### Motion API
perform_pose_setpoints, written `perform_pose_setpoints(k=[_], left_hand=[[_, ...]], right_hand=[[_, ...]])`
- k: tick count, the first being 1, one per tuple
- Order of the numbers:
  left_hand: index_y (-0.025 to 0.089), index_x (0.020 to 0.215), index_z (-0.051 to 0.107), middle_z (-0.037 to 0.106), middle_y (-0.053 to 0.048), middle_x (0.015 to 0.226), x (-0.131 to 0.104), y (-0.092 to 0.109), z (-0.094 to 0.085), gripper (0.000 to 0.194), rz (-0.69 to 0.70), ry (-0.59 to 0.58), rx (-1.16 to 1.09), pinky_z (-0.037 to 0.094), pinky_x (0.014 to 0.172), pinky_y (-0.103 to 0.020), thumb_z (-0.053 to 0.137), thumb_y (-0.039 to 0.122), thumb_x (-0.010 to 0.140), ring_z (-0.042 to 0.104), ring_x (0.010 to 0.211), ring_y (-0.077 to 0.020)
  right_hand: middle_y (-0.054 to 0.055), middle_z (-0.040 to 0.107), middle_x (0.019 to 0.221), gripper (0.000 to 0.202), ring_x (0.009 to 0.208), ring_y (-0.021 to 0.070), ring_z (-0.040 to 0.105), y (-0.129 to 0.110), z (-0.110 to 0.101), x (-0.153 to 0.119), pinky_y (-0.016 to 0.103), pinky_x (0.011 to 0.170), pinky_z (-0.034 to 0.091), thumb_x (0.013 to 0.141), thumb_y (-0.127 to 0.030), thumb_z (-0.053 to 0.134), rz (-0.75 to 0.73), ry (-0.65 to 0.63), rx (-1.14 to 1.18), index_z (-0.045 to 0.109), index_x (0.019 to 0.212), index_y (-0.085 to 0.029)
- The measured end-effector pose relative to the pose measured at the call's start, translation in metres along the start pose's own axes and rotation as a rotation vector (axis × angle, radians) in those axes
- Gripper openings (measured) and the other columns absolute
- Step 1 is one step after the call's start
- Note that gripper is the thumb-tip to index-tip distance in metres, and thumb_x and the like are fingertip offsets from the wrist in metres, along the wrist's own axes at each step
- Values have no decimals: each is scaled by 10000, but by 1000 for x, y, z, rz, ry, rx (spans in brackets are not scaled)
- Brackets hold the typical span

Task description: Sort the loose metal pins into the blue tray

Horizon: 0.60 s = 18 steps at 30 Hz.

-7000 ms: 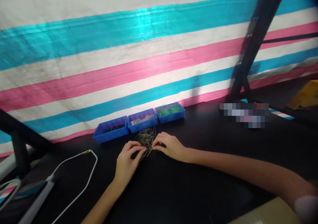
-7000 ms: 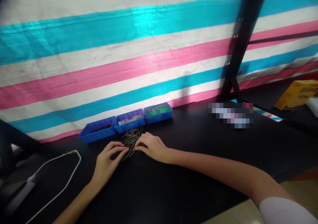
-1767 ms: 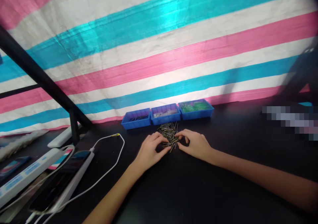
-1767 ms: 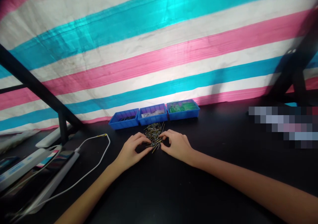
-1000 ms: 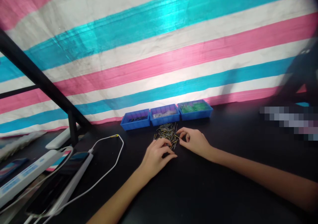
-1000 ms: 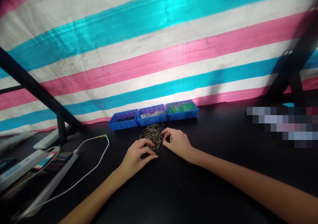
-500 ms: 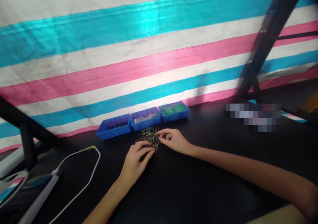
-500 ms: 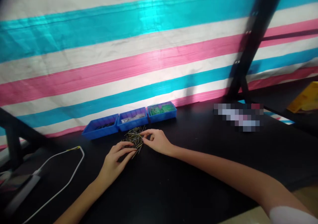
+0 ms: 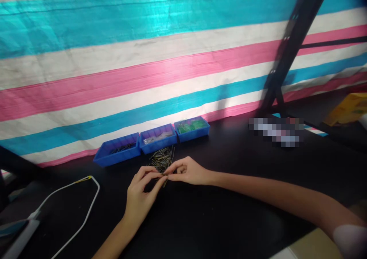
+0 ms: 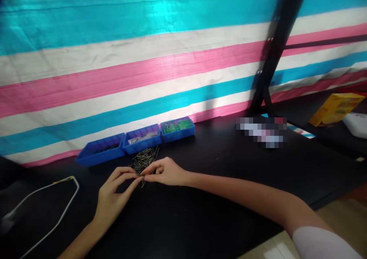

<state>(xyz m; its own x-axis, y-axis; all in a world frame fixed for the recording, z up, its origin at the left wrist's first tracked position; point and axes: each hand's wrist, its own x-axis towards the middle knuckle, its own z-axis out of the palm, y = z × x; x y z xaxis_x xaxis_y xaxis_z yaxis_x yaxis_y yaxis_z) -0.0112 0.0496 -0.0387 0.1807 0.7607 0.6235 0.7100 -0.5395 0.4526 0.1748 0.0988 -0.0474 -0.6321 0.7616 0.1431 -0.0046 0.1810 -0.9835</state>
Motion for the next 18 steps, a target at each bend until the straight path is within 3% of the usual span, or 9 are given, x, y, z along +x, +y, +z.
perform_pose_setpoints(k=[8, 12, 18], left_hand=[[205, 841, 636, 552, -20, 891, 2, 7, -1, 94, -86, 4, -109, 449, 673, -244, 642, 238, 752, 554, 807, -141], [200, 797, 652, 561, -18, 871, 3, 9, -1, 53, -75, 6, -191, 454, 670, -235, 647, 207, 744, 557, 788, -132], [186, 803, 655, 560, -23, 834, 2, 14, -4, 70, -95, 75, -214, 442, 639, -242, 654, 195, 733, 545, 751, -132]], right_hand=[[38, 647, 768, 320, 522, 61, 465, -5, -3, 1, 186, 480, 342, 688, -332, 698, -2, -2, 12, 665, 934, -130], [36, 636, 809, 379, 543, 57, 479, -5, -4, 2, 179, 498, 355, 686, -319, 704, 7, -28, 55, 615, 1008, -141], [0, 584, 644, 308, 508, 63, 460, 0, -3, 1, 186, 467, 340, 725, -374, 660, 18, -79, -43, 663, 897, -119]])
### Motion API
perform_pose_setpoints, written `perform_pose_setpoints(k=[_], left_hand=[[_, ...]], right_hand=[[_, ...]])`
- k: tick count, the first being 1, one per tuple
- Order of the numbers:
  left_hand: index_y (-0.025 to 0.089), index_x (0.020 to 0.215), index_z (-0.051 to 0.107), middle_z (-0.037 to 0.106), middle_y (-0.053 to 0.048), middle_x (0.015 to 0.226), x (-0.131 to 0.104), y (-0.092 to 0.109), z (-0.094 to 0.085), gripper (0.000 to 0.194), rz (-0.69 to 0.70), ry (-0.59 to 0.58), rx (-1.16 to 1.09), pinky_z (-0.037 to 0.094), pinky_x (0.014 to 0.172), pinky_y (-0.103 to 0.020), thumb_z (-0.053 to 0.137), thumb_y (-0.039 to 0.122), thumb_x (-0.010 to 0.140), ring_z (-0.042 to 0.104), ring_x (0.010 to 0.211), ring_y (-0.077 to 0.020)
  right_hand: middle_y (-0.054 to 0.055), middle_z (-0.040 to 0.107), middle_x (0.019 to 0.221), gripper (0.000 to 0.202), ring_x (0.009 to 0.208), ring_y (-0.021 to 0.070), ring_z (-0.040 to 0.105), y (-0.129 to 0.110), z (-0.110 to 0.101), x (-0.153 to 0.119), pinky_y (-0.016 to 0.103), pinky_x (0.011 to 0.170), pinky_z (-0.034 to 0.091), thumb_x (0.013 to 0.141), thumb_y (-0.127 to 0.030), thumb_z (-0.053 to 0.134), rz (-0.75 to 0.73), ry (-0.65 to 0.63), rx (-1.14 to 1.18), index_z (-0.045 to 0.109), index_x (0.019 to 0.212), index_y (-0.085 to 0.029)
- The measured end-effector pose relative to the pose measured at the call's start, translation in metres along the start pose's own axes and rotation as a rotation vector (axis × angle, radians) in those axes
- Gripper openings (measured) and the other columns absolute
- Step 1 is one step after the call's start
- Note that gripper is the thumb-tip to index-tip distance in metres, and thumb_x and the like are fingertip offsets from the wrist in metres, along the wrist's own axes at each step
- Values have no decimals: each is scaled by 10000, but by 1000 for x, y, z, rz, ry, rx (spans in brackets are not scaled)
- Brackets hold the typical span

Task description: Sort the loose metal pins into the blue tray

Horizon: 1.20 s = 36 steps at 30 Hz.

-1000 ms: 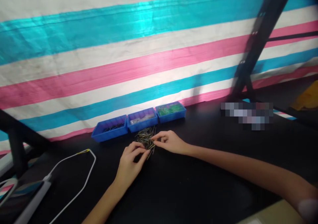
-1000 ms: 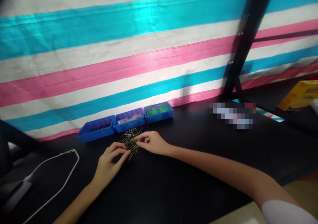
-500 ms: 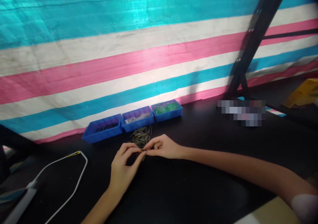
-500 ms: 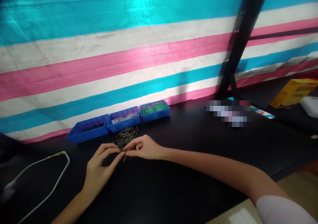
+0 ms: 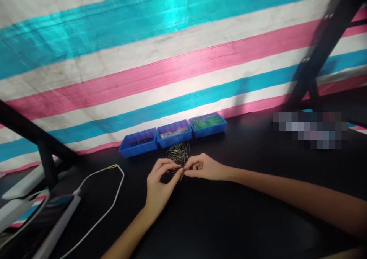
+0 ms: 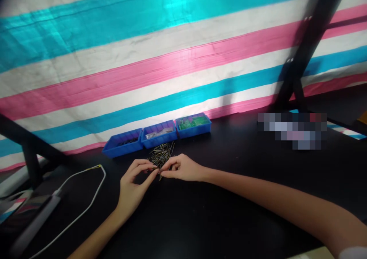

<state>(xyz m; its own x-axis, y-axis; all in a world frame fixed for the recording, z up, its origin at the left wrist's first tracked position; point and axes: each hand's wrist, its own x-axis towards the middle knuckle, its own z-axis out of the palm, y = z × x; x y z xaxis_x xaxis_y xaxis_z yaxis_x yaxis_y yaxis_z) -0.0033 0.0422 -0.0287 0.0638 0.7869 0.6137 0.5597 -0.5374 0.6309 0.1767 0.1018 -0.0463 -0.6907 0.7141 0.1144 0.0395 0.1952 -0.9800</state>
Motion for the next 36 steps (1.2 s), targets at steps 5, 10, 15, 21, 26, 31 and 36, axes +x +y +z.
perform_pose_setpoints(k=[5, 10, 15, 21, 26, 31, 36], left_hand=[[192, 808, 653, 550, -14, 823, 0, 0, -1, 78, -8, 49, -4, 430, 626, -240, 659, 188, 730, 528, 723, -121], [200, 812, 651, 542, -7, 814, -1, -3, -1, 79, -25, 73, 18, 411, 612, -237, 660, 197, 733, 510, 704, -113], [198, 822, 648, 545, -16, 844, -1, -8, 1, 79, -59, 18, 32, 407, 595, -241, 646, 225, 747, 514, 703, -115], [208, 832, 669, 553, -32, 912, -2, -9, 2, 85, -55, -71, 46, 437, 605, -235, 625, 232, 763, 550, 749, -122], [197, 793, 680, 561, -54, 906, -2, -7, 4, 72, -28, -198, 19, 476, 663, -269, 632, 229, 750, 567, 781, -149], [198, 788, 680, 566, -58, 894, -1, -5, 4, 71, -10, -201, 11, 484, 707, -297, 627, 224, 750, 569, 803, -160], [188, 800, 669, 569, -45, 859, 0, -8, 1, 87, -88, -102, 24, 446, 606, -242, 615, 247, 764, 559, 752, -139]], right_hand=[[6, 578, 637, 332, 500, 73, 477, -2, -1, 1, 183, 428, 362, 733, -422, 640, 38, 40, 37, 671, 877, -124], [-11, 531, 577, 350, 479, 64, 427, -2, -5, 1, 177, 410, 320, 737, -456, 632, 57, 81, 92, 673, 879, -140], [-24, 495, 561, 320, 472, 58, 410, -3, -6, 1, 176, 407, 295, 726, -442, 650, 68, 92, 149, 667, 820, -136], [-27, 491, 542, 311, 473, 63, 421, -3, -6, 1, 176, 401, 296, 704, -432, 670, 76, 103, 169, 661, 791, -133], [-7, 545, 614, 321, 489, 67, 446, -3, -5, 1, 175, 400, 328, 701, -431, 666, 51, 57, 93, 663, 831, -138], [-26, 513, 553, 326, 441, 56, 423, -5, -4, 1, 173, 395, 326, 748, -430, 619, 64, 43, 32, 653, 885, -136], [-41, 479, 516, 354, 423, 50, 405, -3, -3, 2, 164, 385, 311, 752, -455, 609, 89, 104, 78, 634, 886, -129]])
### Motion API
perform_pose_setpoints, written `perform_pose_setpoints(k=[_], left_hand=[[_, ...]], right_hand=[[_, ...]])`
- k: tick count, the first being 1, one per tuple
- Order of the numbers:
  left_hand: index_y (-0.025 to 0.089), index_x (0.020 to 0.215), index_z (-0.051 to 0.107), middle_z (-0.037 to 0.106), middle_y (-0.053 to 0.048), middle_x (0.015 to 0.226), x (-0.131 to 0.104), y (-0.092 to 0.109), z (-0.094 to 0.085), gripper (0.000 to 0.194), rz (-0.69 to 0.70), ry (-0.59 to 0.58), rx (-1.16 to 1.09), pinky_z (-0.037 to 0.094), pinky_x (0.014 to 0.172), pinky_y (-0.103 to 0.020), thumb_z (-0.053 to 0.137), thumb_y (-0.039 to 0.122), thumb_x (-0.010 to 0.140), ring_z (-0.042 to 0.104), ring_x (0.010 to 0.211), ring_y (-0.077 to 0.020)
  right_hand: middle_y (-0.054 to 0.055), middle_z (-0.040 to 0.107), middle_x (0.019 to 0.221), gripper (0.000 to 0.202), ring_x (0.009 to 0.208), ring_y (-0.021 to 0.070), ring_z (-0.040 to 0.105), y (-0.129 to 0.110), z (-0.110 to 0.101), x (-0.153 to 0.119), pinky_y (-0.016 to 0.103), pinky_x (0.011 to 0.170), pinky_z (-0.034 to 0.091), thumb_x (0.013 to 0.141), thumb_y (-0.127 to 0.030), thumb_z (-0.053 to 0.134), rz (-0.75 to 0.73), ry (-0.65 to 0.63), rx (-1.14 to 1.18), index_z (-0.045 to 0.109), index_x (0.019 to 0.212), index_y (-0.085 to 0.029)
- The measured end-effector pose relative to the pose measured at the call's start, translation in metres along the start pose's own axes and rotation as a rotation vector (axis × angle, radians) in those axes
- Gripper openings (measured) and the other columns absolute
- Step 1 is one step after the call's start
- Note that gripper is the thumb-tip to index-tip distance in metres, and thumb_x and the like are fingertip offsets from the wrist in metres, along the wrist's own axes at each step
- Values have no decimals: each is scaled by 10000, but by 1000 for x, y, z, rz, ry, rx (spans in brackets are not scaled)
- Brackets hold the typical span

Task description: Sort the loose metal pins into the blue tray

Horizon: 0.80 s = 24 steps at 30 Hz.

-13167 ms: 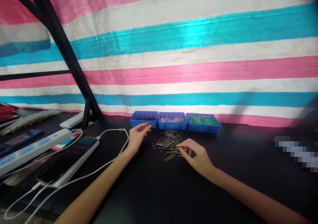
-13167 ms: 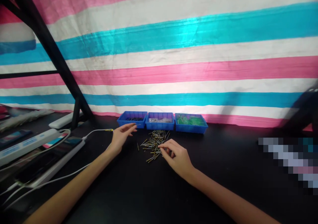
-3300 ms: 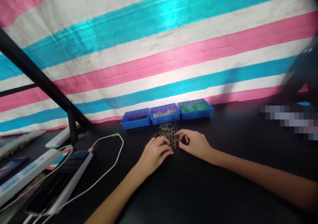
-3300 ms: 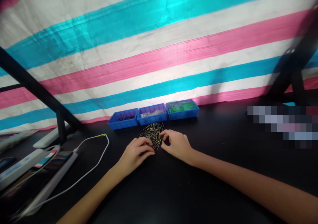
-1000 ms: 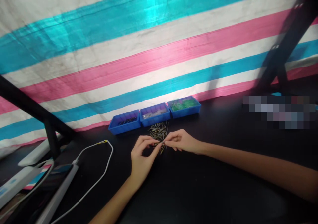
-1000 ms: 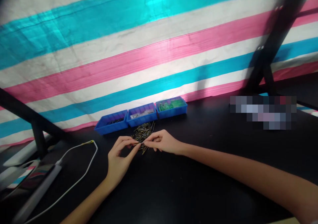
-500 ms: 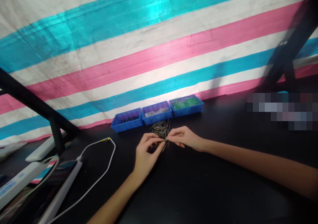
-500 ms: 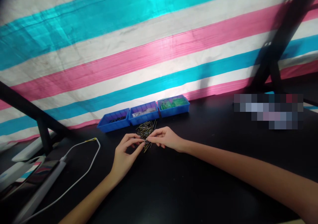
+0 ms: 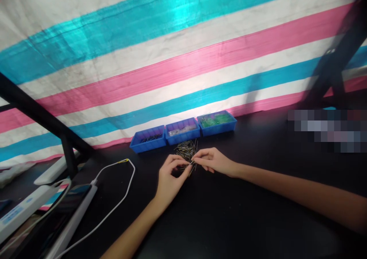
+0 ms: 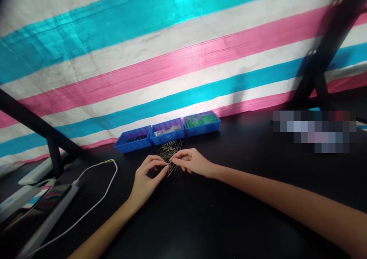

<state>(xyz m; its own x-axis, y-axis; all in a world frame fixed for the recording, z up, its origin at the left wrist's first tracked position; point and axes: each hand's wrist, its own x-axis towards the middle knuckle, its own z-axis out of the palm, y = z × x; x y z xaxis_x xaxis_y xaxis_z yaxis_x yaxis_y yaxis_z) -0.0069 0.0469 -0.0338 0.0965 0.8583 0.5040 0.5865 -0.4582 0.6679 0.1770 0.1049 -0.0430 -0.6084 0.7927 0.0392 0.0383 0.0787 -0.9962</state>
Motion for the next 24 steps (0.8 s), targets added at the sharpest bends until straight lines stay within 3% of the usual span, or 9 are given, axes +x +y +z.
perform_pose_setpoints(k=[6, 10, 15, 19, 21, 24], left_hand=[[187, 837, 677, 600, -17, 752, 2, -3, 1, 133, -82, 13, -65, 413, 571, -234, 613, 282, 771, 521, 636, -113], [181, 876, 686, 664, -33, 810, 9, -11, -5, 209, -246, 70, -171, 444, 628, -251, 641, 332, 739, 586, 701, -142], [151, 980, 660, 695, -80, 889, 25, -38, -33, 381, -498, 331, -394, 449, 646, -234, 700, 362, 665, 620, 867, -190], [154, 1009, 649, 672, -101, 1000, 33, -62, -56, 442, -513, 526, -511, 437, 605, -207, 718, 372, 631, 625, 862, -177], [157, 1004, 650, 662, -99, 1033, 35, -69, -65, 436, -496, 574, -531, 432, 604, -198, 726, 356, 624, 621, 866, -169], [173, 1003, 645, 633, -80, 1105, 39, -74, -74, 389, -538, 546, -634, 428, 598, -183, 725, 288, 640, 615, 824, -131]], right_hand=[[-32, 497, 527, 346, 423, 55, 413, 0, 1, -1, 171, 378, 320, 757, -442, 608, -14, 3, -52, 640, 899, -128], [-44, 473, 511, 386, 425, 62, 422, 3, 1, -1, 169, 375, 324, 767, -433, 600, -10, 14, -29, 617, 1014, -137], [-43, 461, 525, 353, 445, 63, 429, 4, 1, -1, 157, 375, 327, 780, -402, 592, 0, 12, -4, 610, 1020, -144], [-41, 476, 541, 346, 435, 59, 422, 3, 1, -2, 161, 371, 324, 786, -393, 585, 9, 18, -9, 595, 1034, -152], [-42, 482, 548, 339, 427, 56, 415, 2, 1, -2, 166, 371, 325, 785, -391, 584, 5, 17, -8, 592, 1031, -158], [-38, 486, 577, 342, 435, 57, 418, 1, 1, -2, 169, 372, 331, 778, -393, 588, 4, 16, -6, 589, 1032, -164]])
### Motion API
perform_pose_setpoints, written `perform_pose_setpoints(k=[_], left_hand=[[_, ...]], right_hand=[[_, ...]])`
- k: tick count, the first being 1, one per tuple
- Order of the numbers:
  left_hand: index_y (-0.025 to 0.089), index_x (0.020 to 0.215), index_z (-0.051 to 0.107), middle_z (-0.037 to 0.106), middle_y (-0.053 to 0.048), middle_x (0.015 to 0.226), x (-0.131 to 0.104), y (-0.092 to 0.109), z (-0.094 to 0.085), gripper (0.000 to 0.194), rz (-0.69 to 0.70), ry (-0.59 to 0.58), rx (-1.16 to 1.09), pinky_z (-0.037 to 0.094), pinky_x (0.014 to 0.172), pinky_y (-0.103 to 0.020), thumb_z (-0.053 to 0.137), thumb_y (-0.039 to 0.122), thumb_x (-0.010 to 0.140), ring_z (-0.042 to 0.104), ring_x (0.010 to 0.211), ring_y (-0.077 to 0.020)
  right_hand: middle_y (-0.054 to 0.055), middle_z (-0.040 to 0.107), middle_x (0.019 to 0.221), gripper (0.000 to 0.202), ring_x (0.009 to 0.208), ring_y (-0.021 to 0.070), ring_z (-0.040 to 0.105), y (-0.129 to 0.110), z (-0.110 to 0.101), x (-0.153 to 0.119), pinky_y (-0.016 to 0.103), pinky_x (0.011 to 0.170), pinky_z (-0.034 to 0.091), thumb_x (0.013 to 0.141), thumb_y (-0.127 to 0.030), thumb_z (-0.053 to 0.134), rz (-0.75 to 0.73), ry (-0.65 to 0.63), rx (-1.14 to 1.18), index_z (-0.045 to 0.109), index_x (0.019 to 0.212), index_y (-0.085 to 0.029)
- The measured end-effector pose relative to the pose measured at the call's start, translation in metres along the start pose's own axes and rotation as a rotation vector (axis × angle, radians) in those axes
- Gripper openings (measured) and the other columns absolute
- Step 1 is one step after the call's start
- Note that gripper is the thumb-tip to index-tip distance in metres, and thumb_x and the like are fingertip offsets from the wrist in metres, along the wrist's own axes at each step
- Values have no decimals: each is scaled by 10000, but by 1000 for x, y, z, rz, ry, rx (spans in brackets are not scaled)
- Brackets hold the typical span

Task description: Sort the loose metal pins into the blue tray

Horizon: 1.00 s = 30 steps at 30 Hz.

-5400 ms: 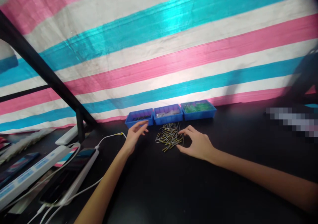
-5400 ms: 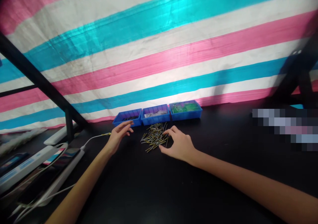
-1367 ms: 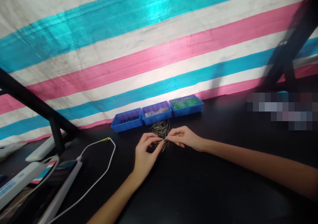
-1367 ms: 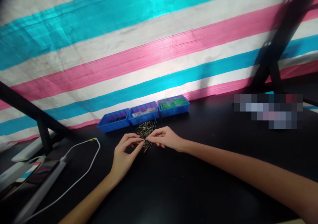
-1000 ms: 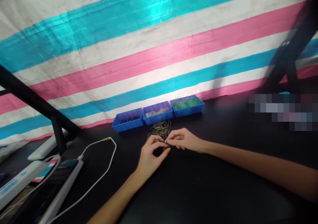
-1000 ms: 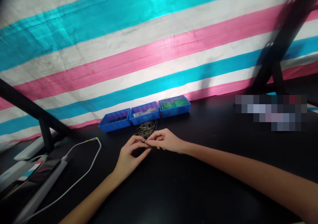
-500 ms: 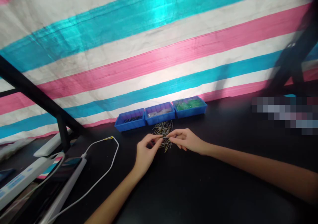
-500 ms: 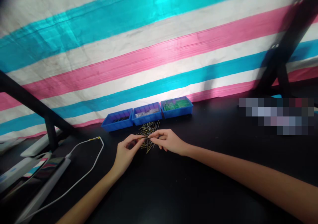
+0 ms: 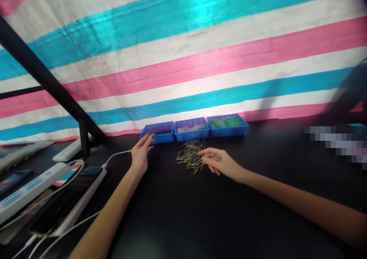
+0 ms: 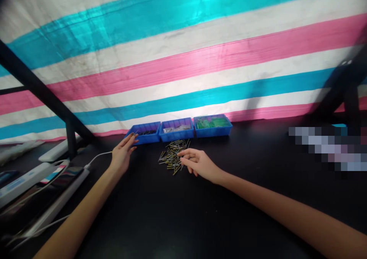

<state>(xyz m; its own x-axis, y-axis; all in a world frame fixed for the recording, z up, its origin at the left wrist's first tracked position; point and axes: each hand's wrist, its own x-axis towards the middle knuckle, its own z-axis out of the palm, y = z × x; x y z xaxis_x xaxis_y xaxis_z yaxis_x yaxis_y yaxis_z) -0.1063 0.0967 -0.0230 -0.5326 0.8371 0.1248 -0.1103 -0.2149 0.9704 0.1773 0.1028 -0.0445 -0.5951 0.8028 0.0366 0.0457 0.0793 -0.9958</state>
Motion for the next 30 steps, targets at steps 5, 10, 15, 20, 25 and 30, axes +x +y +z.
perform_pose_setpoints(k=[5, 10, 15, 20, 25, 30], left_hand=[[197, 938, 650, 567, -40, 1220, 9, 4, -4, 221, -221, -80, -159, 442, 581, -168, 645, 179, 718, 609, 795, -92], [204, 980, 632, 525, -44, 1268, 9, 8, -5, 211, -229, -179, -231, 463, 655, -187, 571, 214, 779, 567, 1035, -156], [209, 1073, 595, 538, -77, 1246, 0, 13, -1, 314, -166, -254, -168, 456, 722, -215, 594, 285, 768, 541, 1090, -185], [199, 1050, 629, 594, -75, 1139, -19, 10, 12, 344, 17, -353, 133, 436, 645, -216, 631, 345, 739, 600, 855, -154], [168, 769, 676, 601, -34, 769, -46, 6, 28, 197, 326, -650, 585, 416, 604, -236, 644, 358, 727, 528, 657, -124], [206, 831, 656, 588, -29, 797, -70, 2, 39, 218, 555, -861, 872, 431, 647, -265, 671, 379, 700, 535, 711, -150]], right_hand=[[-16, 497, 655, 362, 471, 60, 443, 0, 1, 0, 163, 369, 339, 771, -398, 594, -2, 3, -2, 582, 1041, -158], [-31, 472, 607, 380, 459, 64, 427, -1, 2, 0, 173, 379, 341, 761, -410, 599, 8, -6, -17, 576, 1043, -156], [-1, 533, 656, 317, 504, 87, 460, 2, 2, 0, 203, 429, 349, 772, -401, 578, -54, 85, -110, 607, 973, -158], [2, 525, 659, 201, 561, 116, 435, 4, 1, -2, 253, 536, 363, 739, -349, 610, -216, 356, -422, 652, 840, -180], [11, 561, 877, 277, 668, 131, 506, -4, 7, -9, 271, 629, 394, 651, -369, 683, -232, 347, -689, 650, 900, -254], [16, 542, 1079, 389, 870, 180, 550, -5, 12, -13, 285, 684, 435, 619, -397, 696, -258, 272, -803, 629, 985, -283]])
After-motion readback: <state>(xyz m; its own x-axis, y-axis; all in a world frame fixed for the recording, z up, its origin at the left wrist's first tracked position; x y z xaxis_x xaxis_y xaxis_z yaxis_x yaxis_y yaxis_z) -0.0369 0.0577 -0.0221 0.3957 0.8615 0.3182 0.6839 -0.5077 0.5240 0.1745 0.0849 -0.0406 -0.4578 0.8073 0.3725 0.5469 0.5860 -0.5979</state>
